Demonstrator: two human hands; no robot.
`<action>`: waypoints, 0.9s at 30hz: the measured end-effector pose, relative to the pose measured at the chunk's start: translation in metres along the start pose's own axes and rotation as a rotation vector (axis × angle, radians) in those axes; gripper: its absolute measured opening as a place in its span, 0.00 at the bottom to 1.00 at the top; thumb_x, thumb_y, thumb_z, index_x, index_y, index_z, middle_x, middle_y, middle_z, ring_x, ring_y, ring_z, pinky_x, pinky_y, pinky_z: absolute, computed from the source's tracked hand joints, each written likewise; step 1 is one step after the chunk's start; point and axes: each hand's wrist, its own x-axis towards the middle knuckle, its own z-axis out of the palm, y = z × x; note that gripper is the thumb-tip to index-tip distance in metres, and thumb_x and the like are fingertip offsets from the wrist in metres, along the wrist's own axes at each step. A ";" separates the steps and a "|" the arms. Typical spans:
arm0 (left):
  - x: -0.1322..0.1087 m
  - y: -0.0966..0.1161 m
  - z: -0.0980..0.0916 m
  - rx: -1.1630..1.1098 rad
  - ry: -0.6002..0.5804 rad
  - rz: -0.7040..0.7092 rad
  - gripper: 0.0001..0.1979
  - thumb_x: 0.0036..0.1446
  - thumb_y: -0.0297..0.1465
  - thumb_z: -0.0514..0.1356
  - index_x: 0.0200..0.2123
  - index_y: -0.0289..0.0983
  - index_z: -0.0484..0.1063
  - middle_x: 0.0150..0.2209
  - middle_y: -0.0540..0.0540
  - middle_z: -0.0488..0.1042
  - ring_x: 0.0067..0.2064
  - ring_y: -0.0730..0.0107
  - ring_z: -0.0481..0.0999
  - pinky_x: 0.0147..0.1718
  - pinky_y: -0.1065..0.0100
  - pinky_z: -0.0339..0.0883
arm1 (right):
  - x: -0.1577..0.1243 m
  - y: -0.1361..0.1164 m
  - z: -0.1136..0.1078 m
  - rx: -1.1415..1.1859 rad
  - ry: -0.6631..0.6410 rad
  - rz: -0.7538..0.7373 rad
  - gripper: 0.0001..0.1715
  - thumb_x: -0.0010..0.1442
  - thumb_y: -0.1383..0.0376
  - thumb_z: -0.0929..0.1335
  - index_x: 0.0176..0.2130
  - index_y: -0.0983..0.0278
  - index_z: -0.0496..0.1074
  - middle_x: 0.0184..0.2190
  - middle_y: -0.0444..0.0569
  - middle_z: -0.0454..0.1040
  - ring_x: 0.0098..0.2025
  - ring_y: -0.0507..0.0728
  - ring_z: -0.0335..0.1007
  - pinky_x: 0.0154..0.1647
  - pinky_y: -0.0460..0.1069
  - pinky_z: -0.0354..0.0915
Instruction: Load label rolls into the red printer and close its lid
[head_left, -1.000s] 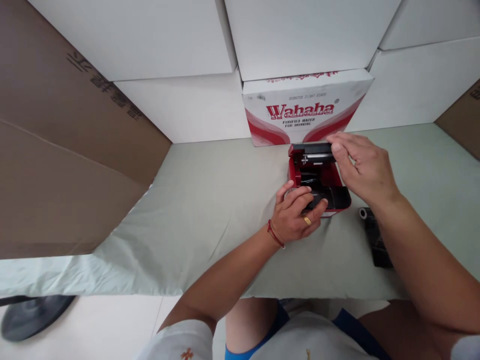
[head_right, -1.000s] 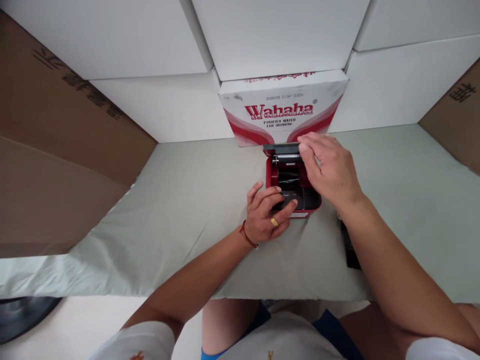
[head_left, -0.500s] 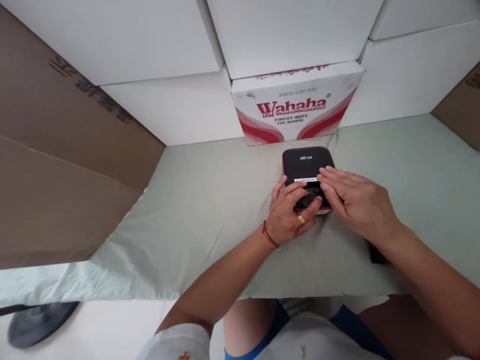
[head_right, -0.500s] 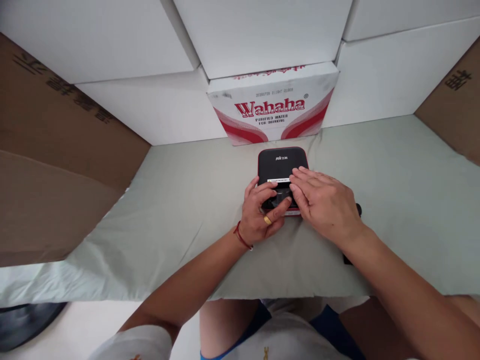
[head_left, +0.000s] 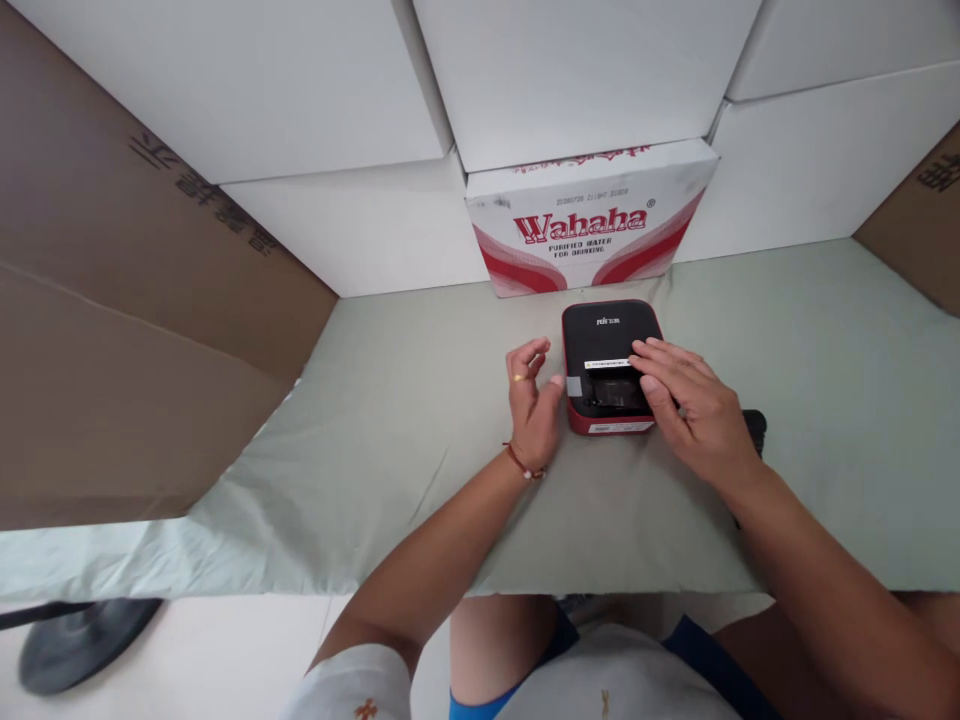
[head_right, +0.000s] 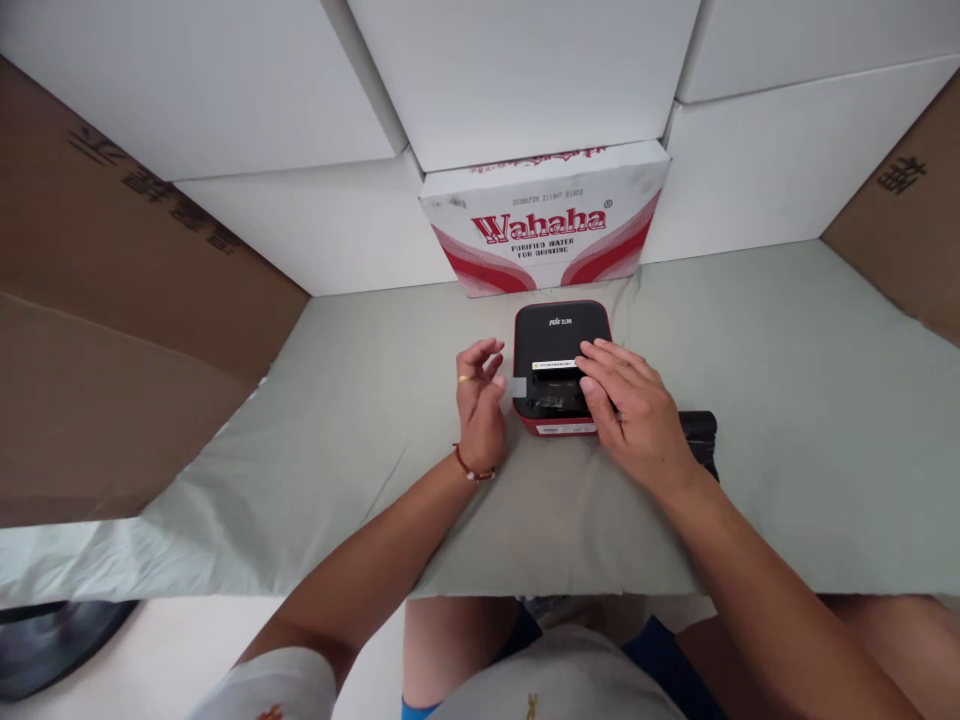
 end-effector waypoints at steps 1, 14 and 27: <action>0.003 -0.006 0.000 -0.076 -0.006 -0.095 0.26 0.70 0.49 0.60 0.67 0.51 0.66 0.67 0.42 0.70 0.70 0.54 0.71 0.69 0.49 0.68 | 0.000 -0.001 -0.001 0.004 -0.010 0.007 0.19 0.78 0.61 0.64 0.58 0.57 0.83 0.61 0.52 0.84 0.67 0.64 0.78 0.70 0.68 0.72; 0.014 -0.015 0.004 -0.356 -0.260 -0.254 0.47 0.60 0.48 0.65 0.78 0.55 0.50 0.80 0.45 0.59 0.82 0.52 0.58 0.79 0.48 0.56 | -0.025 -0.018 -0.004 -0.130 0.226 -0.160 0.13 0.72 0.65 0.70 0.44 0.54 0.87 0.44 0.50 0.88 0.54 0.66 0.79 0.53 0.62 0.76; 0.016 -0.028 0.014 -0.313 -0.227 -0.245 0.42 0.61 0.43 0.65 0.75 0.57 0.53 0.81 0.51 0.55 0.84 0.56 0.52 0.79 0.51 0.56 | -0.027 -0.017 0.001 -0.174 0.251 -0.122 0.14 0.72 0.63 0.70 0.38 0.52 0.86 0.40 0.50 0.85 0.49 0.66 0.77 0.50 0.63 0.73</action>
